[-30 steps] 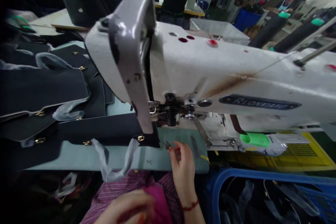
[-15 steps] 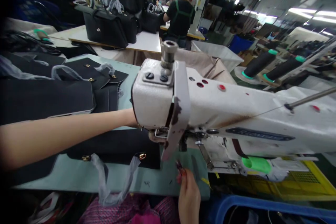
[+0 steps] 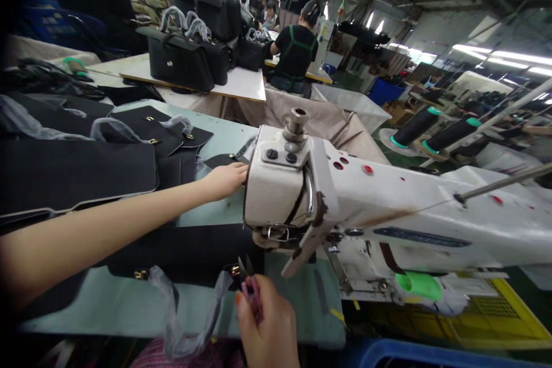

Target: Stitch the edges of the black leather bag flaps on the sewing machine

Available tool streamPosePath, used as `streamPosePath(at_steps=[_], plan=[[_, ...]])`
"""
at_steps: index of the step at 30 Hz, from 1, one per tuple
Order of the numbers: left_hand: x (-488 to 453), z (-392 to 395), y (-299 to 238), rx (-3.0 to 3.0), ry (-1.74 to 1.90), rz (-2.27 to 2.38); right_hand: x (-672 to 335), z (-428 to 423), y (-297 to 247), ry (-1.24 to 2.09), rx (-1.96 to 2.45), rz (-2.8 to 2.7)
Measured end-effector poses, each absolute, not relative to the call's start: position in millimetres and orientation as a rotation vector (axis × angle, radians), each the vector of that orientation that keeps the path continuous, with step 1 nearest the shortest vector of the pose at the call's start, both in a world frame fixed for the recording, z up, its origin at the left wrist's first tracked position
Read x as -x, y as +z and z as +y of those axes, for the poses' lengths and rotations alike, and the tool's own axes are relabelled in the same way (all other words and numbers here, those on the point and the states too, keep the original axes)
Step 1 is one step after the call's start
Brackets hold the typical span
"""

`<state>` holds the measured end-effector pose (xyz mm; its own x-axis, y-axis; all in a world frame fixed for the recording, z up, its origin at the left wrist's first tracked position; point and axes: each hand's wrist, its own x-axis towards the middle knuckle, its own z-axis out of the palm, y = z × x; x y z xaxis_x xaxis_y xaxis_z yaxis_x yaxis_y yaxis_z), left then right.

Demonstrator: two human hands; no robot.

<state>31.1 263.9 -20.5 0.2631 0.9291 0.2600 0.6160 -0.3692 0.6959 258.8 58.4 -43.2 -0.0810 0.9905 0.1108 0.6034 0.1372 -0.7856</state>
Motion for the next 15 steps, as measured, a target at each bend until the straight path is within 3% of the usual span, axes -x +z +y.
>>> streamPosePath(at_steps=[5,11,15], plan=[[1,252,-13,-2.597,0.563,1.620,-221,100,0,0.523,1.732,-2.097],[8,233,-10,-2.637,0.532,1.664,-189,134,7,0.367,1.819,-2.177],[2,238,-3,-2.626,0.605,1.775,-195,124,13,0.515,1.760,-2.193]])
